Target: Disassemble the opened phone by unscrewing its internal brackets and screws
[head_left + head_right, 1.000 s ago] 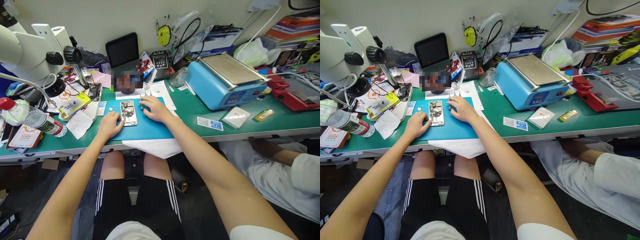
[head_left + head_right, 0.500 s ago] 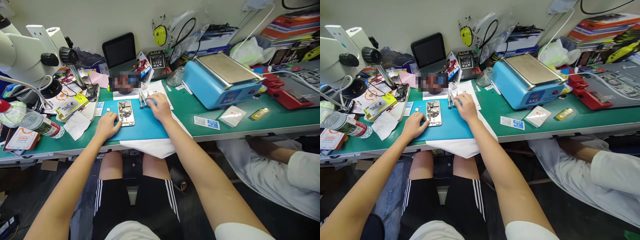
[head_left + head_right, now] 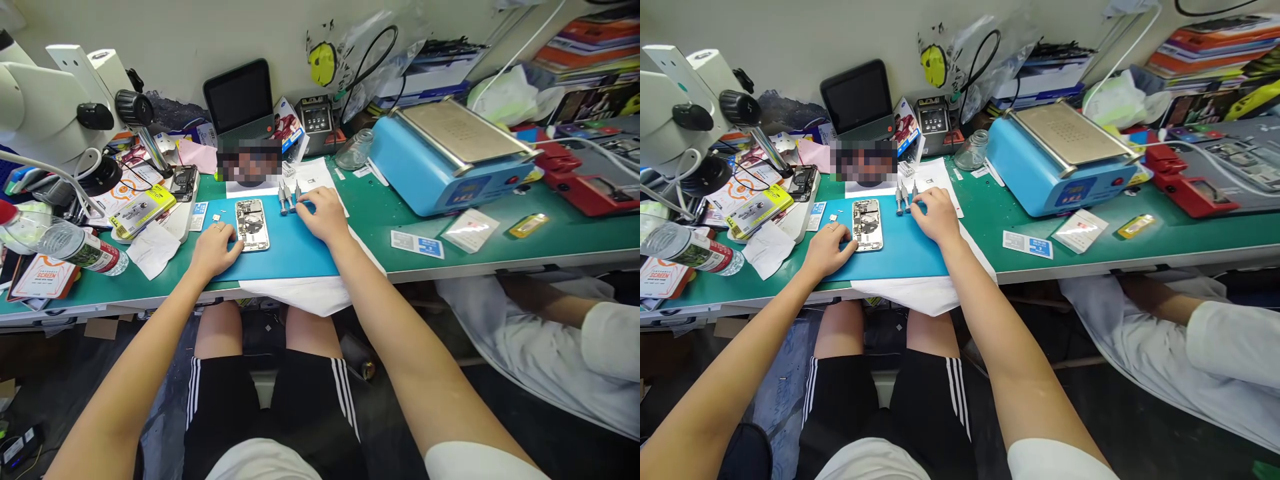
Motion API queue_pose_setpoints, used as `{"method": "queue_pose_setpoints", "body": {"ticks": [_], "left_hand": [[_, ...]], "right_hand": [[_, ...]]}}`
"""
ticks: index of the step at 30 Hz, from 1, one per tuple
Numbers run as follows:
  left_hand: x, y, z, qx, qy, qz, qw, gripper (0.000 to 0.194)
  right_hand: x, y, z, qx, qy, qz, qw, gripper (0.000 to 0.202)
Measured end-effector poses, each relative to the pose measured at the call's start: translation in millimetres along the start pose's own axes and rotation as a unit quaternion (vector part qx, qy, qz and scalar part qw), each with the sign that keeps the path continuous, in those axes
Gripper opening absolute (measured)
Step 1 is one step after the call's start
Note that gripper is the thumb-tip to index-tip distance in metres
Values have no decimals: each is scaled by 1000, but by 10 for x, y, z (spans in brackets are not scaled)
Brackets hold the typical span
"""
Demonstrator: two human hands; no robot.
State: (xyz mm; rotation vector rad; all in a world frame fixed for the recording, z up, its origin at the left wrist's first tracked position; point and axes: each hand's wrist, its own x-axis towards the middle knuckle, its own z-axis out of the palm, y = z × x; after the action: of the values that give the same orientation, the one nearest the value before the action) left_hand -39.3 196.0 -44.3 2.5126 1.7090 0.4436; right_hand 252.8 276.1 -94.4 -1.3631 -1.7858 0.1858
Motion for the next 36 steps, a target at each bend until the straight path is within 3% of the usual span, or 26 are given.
{"method": "queue_pose_setpoints", "body": {"ticks": [4,8,12,18,22,27,36], "left_hand": [[2,1,-2,2,-2,0,1000,17],[0,0,-1,5,0,0,1000,17],[-5,-3,4,2,2,3,1000,17],[-3,1,10,-3,3,-1,1000,16],[3,6,5,-3,3,0,1000,16],[-1,1,11,-1,3,0,1000,16],[-1,-15,29,0,7,7,1000,17]], "right_hand": [[-20,-43,6,-43,-46,-60,996,14],[-32,-51,6,-44,-57,-69,995,13],[-23,-56,6,13,-52,-53,997,14],[37,-13,-45,53,-10,0,999,39],[55,13,-74,61,0,33,998,40],[23,11,-27,57,-33,66,996,24],[23,37,-60,70,-73,88,991,32]]}}
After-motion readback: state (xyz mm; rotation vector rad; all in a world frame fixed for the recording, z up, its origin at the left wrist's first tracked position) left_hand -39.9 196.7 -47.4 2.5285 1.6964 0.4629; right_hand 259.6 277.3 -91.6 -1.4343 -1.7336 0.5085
